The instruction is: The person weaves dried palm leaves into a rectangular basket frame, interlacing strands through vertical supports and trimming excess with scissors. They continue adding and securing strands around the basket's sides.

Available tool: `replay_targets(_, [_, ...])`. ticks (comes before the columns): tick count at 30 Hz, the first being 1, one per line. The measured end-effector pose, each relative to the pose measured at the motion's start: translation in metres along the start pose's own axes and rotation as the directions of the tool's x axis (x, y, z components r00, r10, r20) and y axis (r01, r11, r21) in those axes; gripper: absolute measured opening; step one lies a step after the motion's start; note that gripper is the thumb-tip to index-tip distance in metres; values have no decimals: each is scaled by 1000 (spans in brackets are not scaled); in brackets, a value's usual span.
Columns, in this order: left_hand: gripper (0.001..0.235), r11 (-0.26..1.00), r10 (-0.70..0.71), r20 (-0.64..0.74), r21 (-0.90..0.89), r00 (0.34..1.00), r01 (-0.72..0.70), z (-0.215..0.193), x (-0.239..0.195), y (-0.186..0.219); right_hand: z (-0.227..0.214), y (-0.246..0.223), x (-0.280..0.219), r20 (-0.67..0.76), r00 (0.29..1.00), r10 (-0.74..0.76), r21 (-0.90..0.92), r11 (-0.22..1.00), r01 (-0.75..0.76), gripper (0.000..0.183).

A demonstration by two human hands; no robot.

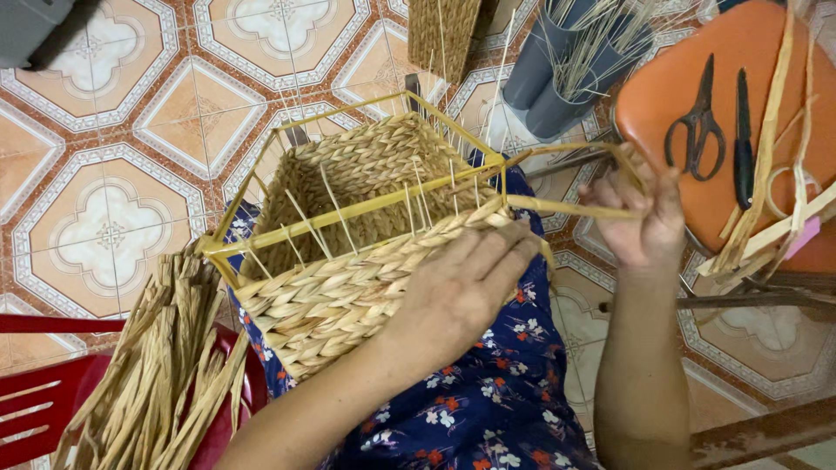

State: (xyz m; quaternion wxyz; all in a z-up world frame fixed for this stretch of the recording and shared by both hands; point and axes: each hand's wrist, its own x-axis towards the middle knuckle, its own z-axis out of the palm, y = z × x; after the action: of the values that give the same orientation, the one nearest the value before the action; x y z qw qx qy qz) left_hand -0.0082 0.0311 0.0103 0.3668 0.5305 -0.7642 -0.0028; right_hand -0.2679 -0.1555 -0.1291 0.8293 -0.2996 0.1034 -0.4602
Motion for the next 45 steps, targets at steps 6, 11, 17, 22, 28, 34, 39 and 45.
replay_targets(6, [37, 996, -73, 214, 73, 974, 58, 22, 14, 5, -38, -45, -27, -209, 977, -40, -451, 891, -60, 21])
replay_targets(11, [33, 997, -18, 129, -75, 992, 28, -2, -9, -6, -83, -63, -41, -536, 772, -341, -83, 931, 354, 25])
replay_targets(17, [37, 995, -44, 66, -91, 997, 50, -31, -24, -17, -49, -103, -87, -277, 814, -510, -347, 843, 411, 15])
replay_targets(22, [31, 989, -95, -19, -113, 995, 92, -33, -22, -16, 71, -71, -102, 12, 921, -389, -975, 202, 98, 9])
replay_targets(28, [31, 983, -115, -23, -148, 993, 110, -34, -21, -17, 179, -57, -57, 68, 990, -125, -922, -388, 15, 12])
replay_targets(34, [30, 981, -113, -27, -164, 993, 107, -35, -21, -18, 201, -59, -45, 142, 988, -68, -816, -573, 78, 16])
replay_targets(39, [30, 985, -95, -29, -150, 995, 90, -34, -22, -18, 206, -62, -42, 177, 984, -6, -684, -719, 119, 15])
replay_targets(45, [35, 987, -62, 1, -147, 998, 61, -38, -19, -19, 227, -65, -36, 147, 982, 116, -534, -826, 178, 15])
